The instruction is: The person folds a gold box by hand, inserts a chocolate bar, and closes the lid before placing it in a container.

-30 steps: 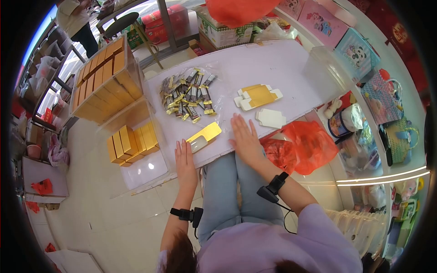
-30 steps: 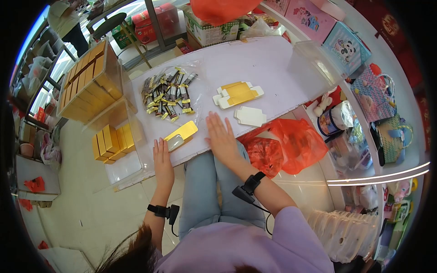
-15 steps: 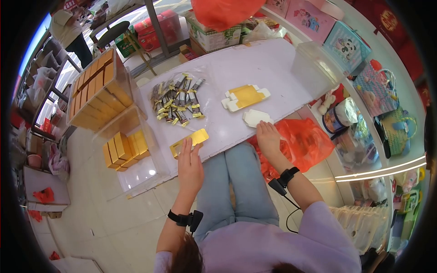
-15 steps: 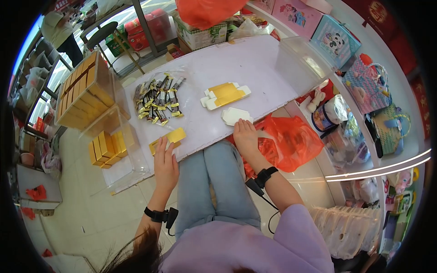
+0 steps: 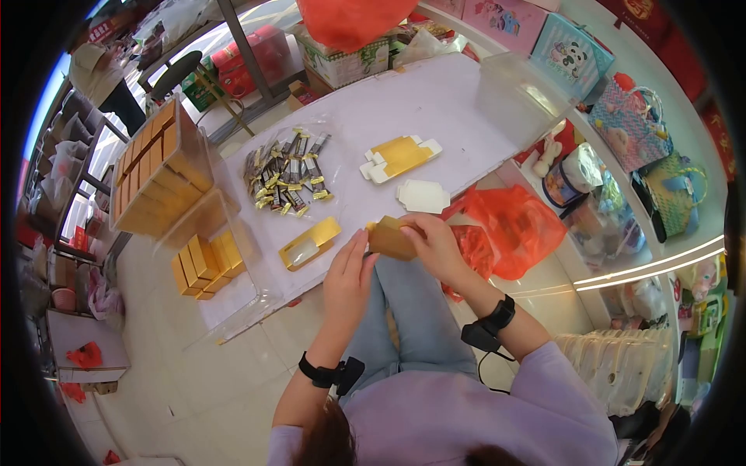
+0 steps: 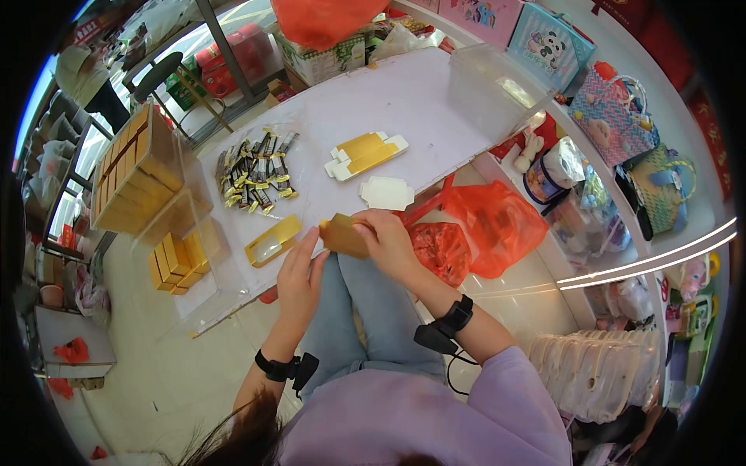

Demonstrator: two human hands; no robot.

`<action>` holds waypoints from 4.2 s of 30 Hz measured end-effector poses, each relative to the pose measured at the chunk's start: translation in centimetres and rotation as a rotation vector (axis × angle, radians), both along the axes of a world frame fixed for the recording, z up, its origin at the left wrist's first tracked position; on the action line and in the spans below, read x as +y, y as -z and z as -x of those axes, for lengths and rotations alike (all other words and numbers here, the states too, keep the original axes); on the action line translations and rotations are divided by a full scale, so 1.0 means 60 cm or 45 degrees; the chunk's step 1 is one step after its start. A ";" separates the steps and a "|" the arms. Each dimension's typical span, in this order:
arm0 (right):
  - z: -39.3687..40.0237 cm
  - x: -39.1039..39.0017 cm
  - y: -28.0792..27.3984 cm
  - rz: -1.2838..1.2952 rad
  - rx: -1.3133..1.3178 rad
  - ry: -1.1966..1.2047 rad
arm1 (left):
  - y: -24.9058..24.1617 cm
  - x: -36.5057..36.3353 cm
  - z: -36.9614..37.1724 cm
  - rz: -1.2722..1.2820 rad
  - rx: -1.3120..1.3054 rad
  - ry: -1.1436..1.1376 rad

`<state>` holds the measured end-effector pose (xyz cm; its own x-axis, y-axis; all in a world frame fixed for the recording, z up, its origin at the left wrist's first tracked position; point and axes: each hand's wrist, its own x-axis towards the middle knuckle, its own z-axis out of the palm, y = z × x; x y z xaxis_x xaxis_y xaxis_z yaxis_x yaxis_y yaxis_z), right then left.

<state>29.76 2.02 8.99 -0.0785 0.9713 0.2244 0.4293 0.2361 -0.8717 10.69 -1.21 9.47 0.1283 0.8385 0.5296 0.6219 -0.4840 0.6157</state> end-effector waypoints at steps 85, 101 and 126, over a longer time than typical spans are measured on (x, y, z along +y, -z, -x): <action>0.068 0.007 0.044 0.668 0.195 -0.693 | 0.051 -0.030 0.136 0.877 -0.528 0.142; 0.072 0.058 0.102 -0.079 -0.455 -0.066 | 0.156 0.037 0.199 0.054 0.614 -0.115; 0.137 0.110 0.116 0.311 -0.015 -0.405 | 0.162 0.035 0.190 0.003 0.222 -0.169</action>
<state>21.51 8.60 2.01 -0.3855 0.9226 -0.0128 0.3783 0.1453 -0.9142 -0.73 0.88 -0.24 0.1064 0.8555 0.5068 0.7773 -0.3894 0.4942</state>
